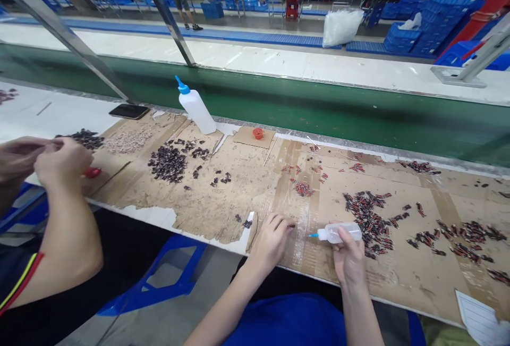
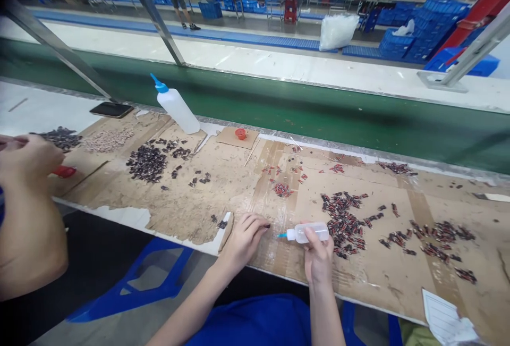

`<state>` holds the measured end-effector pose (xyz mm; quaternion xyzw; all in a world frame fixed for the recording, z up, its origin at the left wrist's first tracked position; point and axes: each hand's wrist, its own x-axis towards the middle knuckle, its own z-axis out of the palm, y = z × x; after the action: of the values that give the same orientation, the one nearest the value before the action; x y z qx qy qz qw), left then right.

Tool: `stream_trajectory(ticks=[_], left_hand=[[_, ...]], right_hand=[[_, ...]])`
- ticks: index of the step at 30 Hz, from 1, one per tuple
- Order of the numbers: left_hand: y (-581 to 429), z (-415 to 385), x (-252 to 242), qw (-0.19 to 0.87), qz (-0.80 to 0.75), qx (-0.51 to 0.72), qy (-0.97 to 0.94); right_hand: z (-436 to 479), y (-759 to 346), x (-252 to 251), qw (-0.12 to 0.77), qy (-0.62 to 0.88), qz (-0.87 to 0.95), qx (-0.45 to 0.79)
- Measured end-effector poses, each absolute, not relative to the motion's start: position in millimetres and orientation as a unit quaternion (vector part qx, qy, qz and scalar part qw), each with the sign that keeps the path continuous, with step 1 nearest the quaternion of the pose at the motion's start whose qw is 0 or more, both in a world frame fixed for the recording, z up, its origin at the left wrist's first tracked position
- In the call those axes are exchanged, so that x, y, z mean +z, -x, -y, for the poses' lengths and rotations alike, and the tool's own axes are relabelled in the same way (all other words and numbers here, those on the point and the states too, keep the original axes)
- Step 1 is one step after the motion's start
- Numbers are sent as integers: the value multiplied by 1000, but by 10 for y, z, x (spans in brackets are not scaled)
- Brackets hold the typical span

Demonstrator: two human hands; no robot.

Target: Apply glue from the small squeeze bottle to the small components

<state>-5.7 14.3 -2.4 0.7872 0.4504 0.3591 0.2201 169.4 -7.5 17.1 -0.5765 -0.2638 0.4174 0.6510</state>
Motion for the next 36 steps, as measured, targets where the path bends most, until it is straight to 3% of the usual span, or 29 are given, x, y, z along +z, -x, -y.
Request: stream_trajectory(ticks=[18, 36], left_hand=[[115, -178, -1, 381, -507, 412, -654], [131, -191, -65, 364, -509, 410, -663]], right_hand=[[32, -1490, 194, 578, 664, 350, 320], [28, -1462, 155, 593, 674, 328, 295]])
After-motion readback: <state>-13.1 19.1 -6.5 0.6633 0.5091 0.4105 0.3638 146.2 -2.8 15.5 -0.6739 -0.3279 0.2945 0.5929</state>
